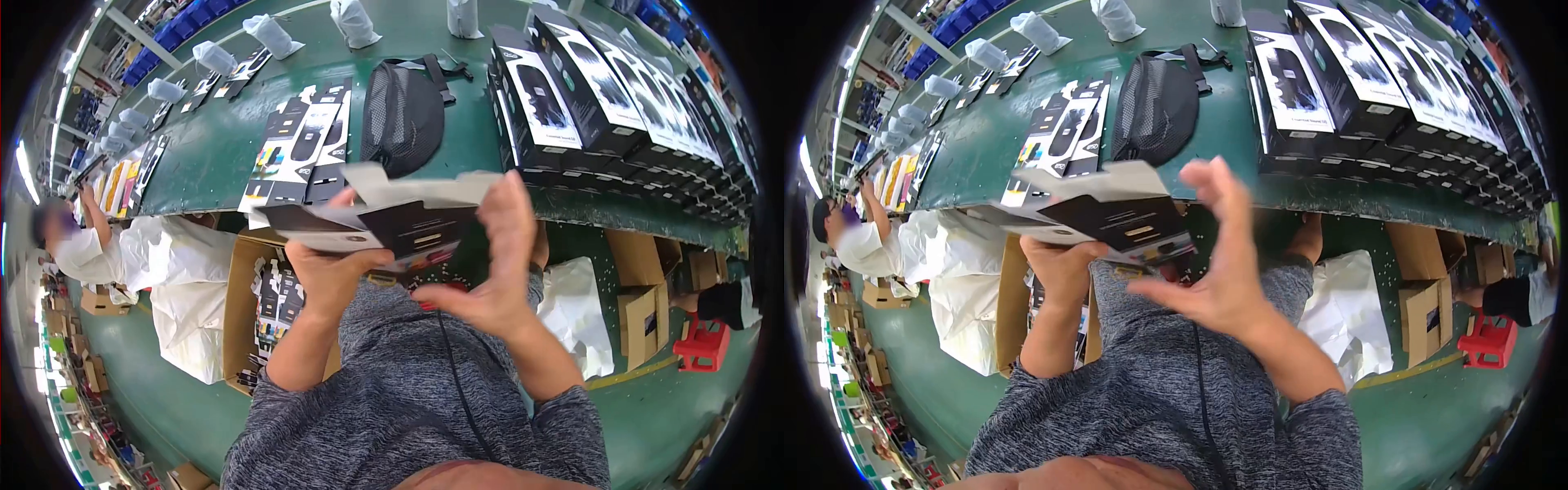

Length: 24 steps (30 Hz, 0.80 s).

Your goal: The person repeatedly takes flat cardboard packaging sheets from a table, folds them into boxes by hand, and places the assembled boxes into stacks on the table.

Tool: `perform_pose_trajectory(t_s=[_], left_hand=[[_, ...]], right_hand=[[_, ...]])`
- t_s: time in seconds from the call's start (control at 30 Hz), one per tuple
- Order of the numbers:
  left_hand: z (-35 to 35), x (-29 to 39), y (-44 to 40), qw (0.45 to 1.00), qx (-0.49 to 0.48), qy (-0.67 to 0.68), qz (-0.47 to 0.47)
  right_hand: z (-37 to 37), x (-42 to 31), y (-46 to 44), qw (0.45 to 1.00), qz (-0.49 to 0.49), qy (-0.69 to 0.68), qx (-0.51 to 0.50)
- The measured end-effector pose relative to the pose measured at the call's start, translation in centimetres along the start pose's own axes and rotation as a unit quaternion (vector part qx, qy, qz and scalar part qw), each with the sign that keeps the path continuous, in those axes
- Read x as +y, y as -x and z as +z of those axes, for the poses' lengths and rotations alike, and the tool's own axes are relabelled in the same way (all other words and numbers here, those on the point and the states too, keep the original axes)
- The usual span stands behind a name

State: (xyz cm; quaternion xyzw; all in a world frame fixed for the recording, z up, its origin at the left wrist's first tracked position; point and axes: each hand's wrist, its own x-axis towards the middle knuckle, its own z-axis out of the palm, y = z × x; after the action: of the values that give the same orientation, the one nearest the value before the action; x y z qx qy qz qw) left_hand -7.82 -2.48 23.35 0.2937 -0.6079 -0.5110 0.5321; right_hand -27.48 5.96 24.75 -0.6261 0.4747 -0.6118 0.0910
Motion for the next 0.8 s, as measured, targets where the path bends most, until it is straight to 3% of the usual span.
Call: perform_pose_trajectory(t_s=[0.03,0.1,0.17,0.23,0.27,0.3,0.33,0.43,0.5,0.57,0.7,0.8], left_hand=[[0.6,-0.7,0.7,0.999,0.029,-0.016,0.041],[1.2,-1.2,1.5,0.996,-0.061,0.028,0.05],[1.0,-0.5,-0.1,0.978,-0.167,0.123,0.003],[1.8,1.8,-1.1,0.949,-0.169,0.259,-0.056],[2.1,2.7,-1.6,0.941,-0.196,0.268,-0.058],[1.9,2.1,-2.5,0.951,-0.222,0.216,0.018],[1.5,1.3,-3.5,0.951,-0.246,0.162,0.092],[1.3,1.4,-4.0,0.959,-0.191,-0.033,0.205],[1.5,1.3,-4.2,0.947,-0.174,-0.054,0.265],[1.6,1.2,-4.5,0.932,-0.196,-0.042,0.303],[2.5,2.6,-4.0,0.94,-0.188,-0.053,0.28],[2.3,4.8,-4.3,0.908,-0.271,-0.136,0.291]], right_hand=[[1.2,0.6,1.4,0.998,0.054,-0.033,0.007],[3.6,1.6,3.6,0.981,0.161,-0.101,0.032],[2.2,3.5,3.4,0.968,0.176,-0.175,-0.032],[0.2,3.9,1.9,0.939,0.155,-0.236,-0.197],[-0.3,3.7,1.6,0.923,0.162,-0.256,-0.238],[-0.7,3.6,1.1,0.906,0.163,-0.272,-0.279],[-0.8,3.2,0.7,0.919,0.151,-0.268,-0.248],[-1.2,2.7,-0.3,0.958,0.056,-0.224,-0.169],[-1.5,3.3,-1.5,0.975,-0.083,-0.157,-0.137],[-1.6,2.9,-2.1,0.974,-0.112,-0.148,-0.128],[-0.1,2.7,-1.7,0.967,-0.105,-0.226,-0.054],[-0.9,2.4,-1.5,0.977,-0.117,-0.16,-0.084]])
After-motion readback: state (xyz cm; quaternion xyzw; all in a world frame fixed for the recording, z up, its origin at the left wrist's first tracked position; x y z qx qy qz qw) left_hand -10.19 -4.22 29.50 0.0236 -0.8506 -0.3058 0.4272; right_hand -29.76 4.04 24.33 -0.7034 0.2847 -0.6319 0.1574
